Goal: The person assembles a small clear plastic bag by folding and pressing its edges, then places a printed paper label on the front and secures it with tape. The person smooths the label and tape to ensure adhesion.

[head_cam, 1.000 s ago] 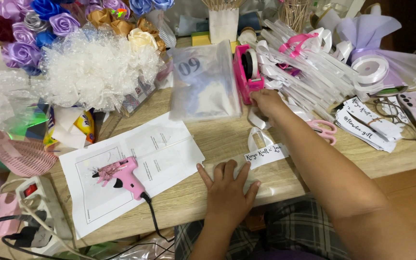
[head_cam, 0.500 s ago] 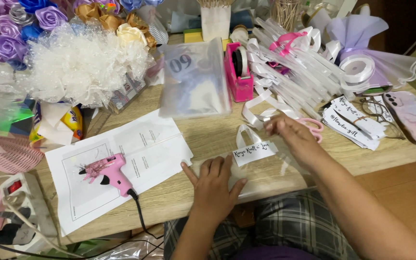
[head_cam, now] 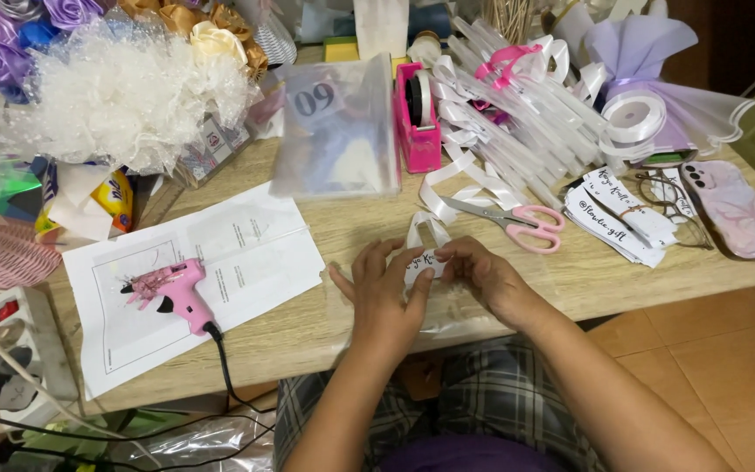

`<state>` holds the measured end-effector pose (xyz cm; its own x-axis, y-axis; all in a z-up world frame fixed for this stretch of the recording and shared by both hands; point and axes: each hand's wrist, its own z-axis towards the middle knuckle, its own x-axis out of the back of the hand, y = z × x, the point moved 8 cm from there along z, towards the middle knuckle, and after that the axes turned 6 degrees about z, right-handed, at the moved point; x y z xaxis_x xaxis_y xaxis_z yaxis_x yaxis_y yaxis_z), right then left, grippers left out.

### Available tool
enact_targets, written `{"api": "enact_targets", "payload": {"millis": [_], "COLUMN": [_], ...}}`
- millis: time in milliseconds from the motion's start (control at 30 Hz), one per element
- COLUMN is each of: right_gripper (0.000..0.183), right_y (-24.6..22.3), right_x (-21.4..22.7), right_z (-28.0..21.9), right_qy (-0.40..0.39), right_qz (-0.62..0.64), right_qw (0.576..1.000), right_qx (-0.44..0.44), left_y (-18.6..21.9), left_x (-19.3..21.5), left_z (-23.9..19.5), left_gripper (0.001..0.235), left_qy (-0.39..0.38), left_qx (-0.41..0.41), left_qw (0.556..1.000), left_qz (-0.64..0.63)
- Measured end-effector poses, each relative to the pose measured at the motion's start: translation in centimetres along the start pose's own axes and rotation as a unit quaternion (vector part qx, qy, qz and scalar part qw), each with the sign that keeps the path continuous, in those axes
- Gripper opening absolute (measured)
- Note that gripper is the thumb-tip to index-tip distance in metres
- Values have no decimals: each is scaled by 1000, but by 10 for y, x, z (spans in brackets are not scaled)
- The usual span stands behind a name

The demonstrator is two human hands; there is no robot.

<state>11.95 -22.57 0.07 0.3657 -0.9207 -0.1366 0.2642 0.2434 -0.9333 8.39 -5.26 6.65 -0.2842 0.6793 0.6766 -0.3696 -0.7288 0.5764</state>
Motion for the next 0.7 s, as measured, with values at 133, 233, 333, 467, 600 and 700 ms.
{"api": "enact_targets", "payload": {"millis": [133, 233, 333, 467, 600, 700], "right_gripper": [91, 91, 89, 82, 78, 78], "right_y": [-8, -22, -29, -29, -22, -25], "right_x": [-6, -13, -15, -15, -10, -10], "right_z": [0, 0, -1, -2, -2, -1], "right_qy": [-8, -9, -12, -12, -8, 3], "right_qz": [3, -4, -38, -55, -134, -214], "right_qw": [1000, 1000, 999, 998, 991, 975], "right_qx": [-24, -26, -27, -14, 5, 61], "left_y": [10, 11, 12, 10, 6, -1], "left_x": [-1, -5, -5, -5, -6, -10], "left_z": [3, 3, 2, 1, -2, -2], "left_gripper": [28, 22, 14, 9, 8, 9], "left_qy": [38, 52, 44, 25, 11, -22], "left_qx": [-18, -17, 11, 40, 31, 37], "left_qw": [999, 998, 999, 998, 999, 997], "left_qz": [-14, -7, -20, -33, -30, -60]}}
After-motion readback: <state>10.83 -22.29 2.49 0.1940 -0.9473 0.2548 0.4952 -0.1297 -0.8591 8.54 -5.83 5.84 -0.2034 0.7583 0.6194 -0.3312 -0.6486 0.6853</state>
